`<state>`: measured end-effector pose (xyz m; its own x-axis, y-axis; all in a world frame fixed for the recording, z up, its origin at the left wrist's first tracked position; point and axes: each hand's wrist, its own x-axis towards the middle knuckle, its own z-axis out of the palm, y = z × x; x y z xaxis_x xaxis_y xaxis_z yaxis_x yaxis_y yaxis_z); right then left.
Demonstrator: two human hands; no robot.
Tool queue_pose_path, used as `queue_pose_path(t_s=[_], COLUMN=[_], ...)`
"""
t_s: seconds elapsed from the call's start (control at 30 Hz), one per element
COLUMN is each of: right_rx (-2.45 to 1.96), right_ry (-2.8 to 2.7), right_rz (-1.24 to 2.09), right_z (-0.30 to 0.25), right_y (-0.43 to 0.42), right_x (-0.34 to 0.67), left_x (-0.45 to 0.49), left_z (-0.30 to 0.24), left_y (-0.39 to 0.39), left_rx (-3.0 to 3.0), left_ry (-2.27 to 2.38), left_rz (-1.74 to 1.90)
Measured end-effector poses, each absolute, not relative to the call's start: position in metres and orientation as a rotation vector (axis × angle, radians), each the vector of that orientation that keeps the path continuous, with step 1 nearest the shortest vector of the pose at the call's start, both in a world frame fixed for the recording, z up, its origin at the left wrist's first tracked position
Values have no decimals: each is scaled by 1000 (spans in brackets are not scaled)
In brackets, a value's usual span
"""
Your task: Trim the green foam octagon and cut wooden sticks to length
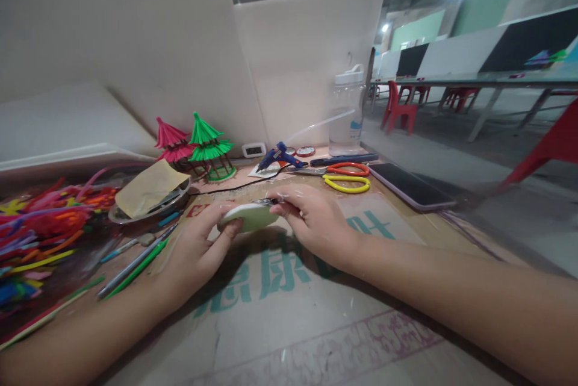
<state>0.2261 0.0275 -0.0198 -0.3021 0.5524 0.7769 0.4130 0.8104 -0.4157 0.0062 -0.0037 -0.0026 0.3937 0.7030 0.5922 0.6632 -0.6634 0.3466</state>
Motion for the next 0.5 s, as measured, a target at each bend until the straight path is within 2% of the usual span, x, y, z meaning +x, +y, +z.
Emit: queue_pose_path(t_s=[0.27, 0.5], right_rx=[-1022, -1031], right_ry=[-1735, -1781], right_rz=[517, 591], right_z=[-26, -34], right_y=[48, 43], right_x=[227, 219], left_x=[5, 2], left_z=[-2, -15], left_y=[0, 8], left_rx=[2263, 1947], left_ry=[1413, 1327], left_rz=[1183, 1264])
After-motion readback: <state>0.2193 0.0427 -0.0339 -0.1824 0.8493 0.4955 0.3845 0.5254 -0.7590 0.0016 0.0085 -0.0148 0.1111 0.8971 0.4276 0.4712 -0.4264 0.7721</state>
